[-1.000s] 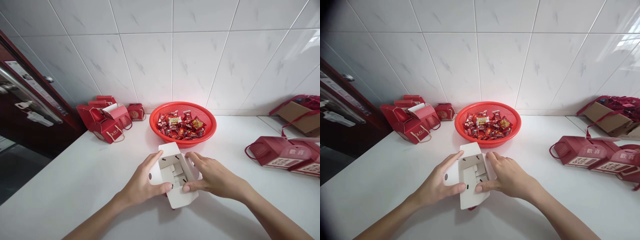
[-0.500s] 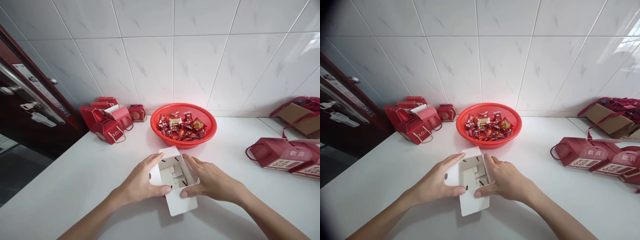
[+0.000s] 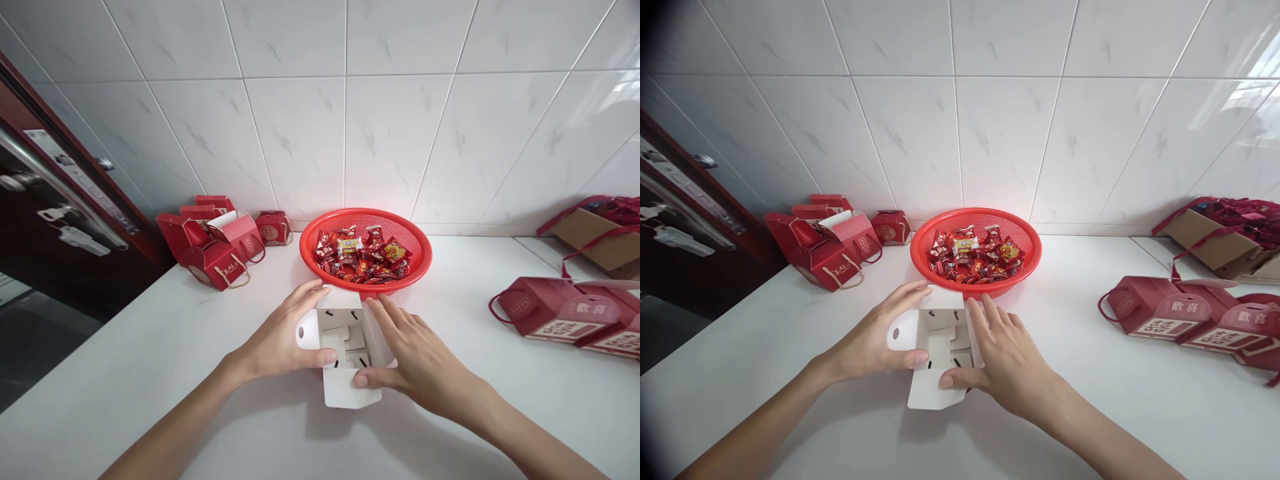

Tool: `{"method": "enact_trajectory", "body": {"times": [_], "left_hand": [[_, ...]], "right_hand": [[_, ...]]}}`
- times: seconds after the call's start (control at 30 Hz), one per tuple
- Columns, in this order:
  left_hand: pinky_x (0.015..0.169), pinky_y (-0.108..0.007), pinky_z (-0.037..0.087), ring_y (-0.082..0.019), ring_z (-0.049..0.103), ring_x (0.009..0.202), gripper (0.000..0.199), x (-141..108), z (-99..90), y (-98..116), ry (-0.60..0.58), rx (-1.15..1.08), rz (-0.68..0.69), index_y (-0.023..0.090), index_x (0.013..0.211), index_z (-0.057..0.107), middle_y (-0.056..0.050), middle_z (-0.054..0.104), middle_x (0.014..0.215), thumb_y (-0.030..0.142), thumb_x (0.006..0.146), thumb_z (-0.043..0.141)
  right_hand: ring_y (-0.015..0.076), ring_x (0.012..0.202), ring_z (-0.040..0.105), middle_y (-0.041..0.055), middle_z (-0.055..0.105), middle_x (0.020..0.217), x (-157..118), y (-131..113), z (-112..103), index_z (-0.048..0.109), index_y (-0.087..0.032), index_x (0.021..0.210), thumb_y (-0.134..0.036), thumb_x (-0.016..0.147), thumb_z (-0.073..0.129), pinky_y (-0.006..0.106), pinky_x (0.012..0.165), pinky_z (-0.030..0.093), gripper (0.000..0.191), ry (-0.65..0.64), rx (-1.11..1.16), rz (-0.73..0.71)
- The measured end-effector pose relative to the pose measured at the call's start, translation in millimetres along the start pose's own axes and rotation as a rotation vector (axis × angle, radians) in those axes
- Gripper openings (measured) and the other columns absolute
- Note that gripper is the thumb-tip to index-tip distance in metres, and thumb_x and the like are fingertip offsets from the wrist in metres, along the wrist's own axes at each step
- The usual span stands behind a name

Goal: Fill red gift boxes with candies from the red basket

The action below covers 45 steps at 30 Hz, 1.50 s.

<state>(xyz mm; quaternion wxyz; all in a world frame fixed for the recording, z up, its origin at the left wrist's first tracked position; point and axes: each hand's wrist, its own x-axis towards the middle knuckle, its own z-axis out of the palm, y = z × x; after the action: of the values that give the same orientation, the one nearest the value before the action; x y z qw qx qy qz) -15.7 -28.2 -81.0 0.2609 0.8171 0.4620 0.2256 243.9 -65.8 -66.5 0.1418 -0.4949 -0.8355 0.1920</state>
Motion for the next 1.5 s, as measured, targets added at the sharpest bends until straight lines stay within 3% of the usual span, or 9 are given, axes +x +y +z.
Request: {"method": "enact_trajectory", "body": {"times": [0.13, 0.37, 0.53, 0.7, 0.87, 1.0, 1.13, 1.33, 1.5], "left_hand": [[0.116, -0.051, 0.048, -0.039, 0.043, 0.148, 0.08, -10, -4.2, 11, 0.069, 0.031, 0.007, 0.028, 0.153, 0.051, -0.013, 0.04, 0.164, 0.057, 0.083, 0.076], [0.112, -0.047, 0.053, -0.036, 0.05, 0.144, 0.065, -15, -1.4, 16, 0.081, 0.024, 0.028, 0.029, 0.146, 0.059, -0.011, 0.048, 0.16, 0.054, 0.088, 0.072], [0.117, -0.046, 0.048, -0.031, 0.053, 0.142, 0.049, -1, -14.7, 13, 0.137, -0.048, 0.052, 0.028, 0.136, 0.065, -0.009, 0.055, 0.154, 0.052, 0.094, 0.065], [0.112, -0.043, 0.052, -0.027, 0.063, 0.13, 0.044, 44, -40.1, 7, 0.204, -0.149, 0.077, 0.022, 0.124, 0.071, -0.009, 0.067, 0.138, 0.052, 0.092, 0.065], [0.105, -0.04, 0.055, -0.027, 0.07, 0.117, 0.038, 119, -54.2, -4, 0.157, -0.042, 0.051, 0.016, 0.12, 0.073, -0.01, 0.074, 0.129, 0.039, 0.091, 0.06], [0.106, -0.026, 0.05, -0.022, 0.065, 0.127, 0.041, 180, -47.8, -16, -0.011, 0.299, -0.154, 0.019, 0.133, 0.067, -0.006, 0.068, 0.141, 0.026, 0.095, 0.053], [0.107, -0.026, 0.047, -0.025, 0.063, 0.131, 0.041, 224, -31.3, -31, -0.104, 0.369, -0.18, 0.015, 0.13, 0.069, -0.011, 0.067, 0.142, 0.024, 0.092, 0.058], [0.1, -0.032, 0.05, -0.031, 0.064, 0.127, 0.053, 245, -17.5, -53, -0.238, 0.37, -0.155, 0.028, 0.126, 0.071, -0.007, 0.07, 0.137, 0.043, 0.076, 0.077], [0.096, -0.03, 0.049, -0.03, 0.064, 0.123, 0.058, 241, -20.9, -52, -0.316, 0.305, -0.101, 0.026, 0.12, 0.074, -0.005, 0.07, 0.135, 0.037, 0.064, 0.083]], "right_hand": [[0.041, 0.131, 0.058, 0.0222, 0.055, 0.147, -1, 3, 0, 0.04, -0.024, 0.155, -0.072, 0.09, 0.06, 0.058, 0.101, 0.052, 0.083, 0.044, -0.033, -0.067], [0.0384, 0.12, 0.066, 0.02, 0.064, 0.139, -1, 7, -2, 0.052, -0.022, 0.145, -0.065, 0.091, 0.066, 0.055, 0.096, 0.056, 0.071, 0.149, 0.015, -0.105], [0.0298, 0.104, 0.07, 0.0121, 0.073, 0.118, 6, 15, -16, 0.067, -0.023, 0.122, -0.057, 0.098, 0.06, 0.043, 0.085, 0.058, 0.042, 0.251, 0.185, -0.071], [0.027, 0.099, 0.072, 0.0101, 0.076, 0.109, 42, 42, -41, 0.071, -0.021, 0.104, -0.044, 0.096, 0.06, 0.039, 0.084, 0.057, 0.027, 0.404, 0.303, -0.014], [0.0244, 0.087, 0.073, 0.0091, 0.078, 0.098, 99, 72, -51, 0.071, -0.019, 0.091, -0.036, 0.088, 0.062, 0.038, 0.082, 0.057, 0.02, 0.513, 0.372, 0.125], [0.0228, 0.079, 0.072, 0.0062, 0.078, 0.087, 125, 86, -43, 0.07, -0.02, 0.076, -0.027, 0.079, 0.064, 0.035, 0.075, 0.056, 0.01, 0.601, 0.403, 0.227], [0.0224, 0.075, 0.072, 0.0049, 0.078, 0.083, 127, 94, -36, 0.071, -0.021, 0.075, -0.028, 0.078, 0.063, 0.034, 0.071, 0.055, 0.011, 0.609, 0.415, 0.226], [0.0231, 0.074, 0.07, 0.0049, 0.076, 0.078, 122, 100, -36, 0.071, -0.02, 0.078, -0.033, 0.077, 0.062, 0.033, 0.067, 0.053, 0.015, 0.589, 0.486, 0.261], [0.0218, 0.072, 0.069, 0.005, 0.077, 0.081, 123, 99, -35, 0.072, -0.021, 0.077, -0.031, 0.076, 0.062, 0.034, 0.068, 0.054, 0.014, 0.582, 0.477, 0.237]]}}
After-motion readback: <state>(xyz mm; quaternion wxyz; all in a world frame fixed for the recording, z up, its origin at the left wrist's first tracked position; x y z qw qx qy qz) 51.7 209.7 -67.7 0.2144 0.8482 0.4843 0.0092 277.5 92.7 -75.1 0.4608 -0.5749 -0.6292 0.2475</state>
